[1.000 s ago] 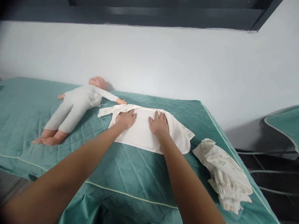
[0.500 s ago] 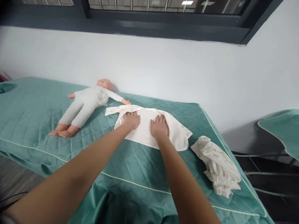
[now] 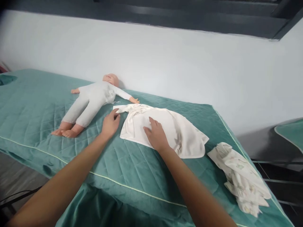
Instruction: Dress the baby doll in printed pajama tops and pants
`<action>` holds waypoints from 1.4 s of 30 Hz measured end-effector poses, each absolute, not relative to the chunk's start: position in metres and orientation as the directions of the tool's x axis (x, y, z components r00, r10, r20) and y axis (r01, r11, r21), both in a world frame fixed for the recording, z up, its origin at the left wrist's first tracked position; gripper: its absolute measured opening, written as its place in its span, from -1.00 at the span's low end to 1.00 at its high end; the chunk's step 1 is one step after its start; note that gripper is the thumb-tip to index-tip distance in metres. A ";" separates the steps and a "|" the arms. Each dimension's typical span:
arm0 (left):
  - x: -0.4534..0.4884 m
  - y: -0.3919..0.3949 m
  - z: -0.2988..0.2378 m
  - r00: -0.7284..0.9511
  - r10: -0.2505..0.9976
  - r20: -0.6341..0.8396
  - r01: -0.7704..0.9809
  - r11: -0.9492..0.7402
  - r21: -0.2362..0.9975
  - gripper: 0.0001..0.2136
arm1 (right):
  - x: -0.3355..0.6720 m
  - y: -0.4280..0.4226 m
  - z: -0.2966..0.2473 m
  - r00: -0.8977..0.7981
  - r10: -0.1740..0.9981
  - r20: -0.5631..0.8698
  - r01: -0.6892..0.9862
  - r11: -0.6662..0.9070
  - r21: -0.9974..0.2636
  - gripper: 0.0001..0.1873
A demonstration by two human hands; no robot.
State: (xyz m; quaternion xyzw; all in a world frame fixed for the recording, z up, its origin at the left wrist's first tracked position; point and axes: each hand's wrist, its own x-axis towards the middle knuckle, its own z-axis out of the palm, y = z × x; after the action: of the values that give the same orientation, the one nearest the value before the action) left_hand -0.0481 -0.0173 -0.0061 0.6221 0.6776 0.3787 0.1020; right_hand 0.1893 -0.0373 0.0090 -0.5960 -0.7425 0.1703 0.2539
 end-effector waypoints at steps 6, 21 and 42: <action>-0.051 0.014 -0.005 -0.120 0.963 0.240 0.890 -0.003 0.457 -0.46 | 0.135 0.032 0.019 0.004 0.998 0.056 0.715 0.036 -0.698 -0.43; -0.037 -0.023 -0.004 -0.171 0.792 0.586 0.793 -0.242 0.559 -0.76 | 0.169 0.048 0.008 0.213 0.974 0.083 0.423 -0.016 -0.906 -0.74; 0.046 -0.099 0.002 0.437 0.780 0.447 0.831 -0.541 0.131 -0.77 | 0.197 0.045 0.013 0.162 0.982 0.103 0.769 -0.060 -0.636 -0.51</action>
State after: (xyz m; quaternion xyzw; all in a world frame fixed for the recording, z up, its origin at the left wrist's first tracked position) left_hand 0.0458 -0.0994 0.0023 0.8460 0.4762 0.2336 -0.0541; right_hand 0.1967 0.0453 0.0134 -0.7046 -0.6211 0.1830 0.2903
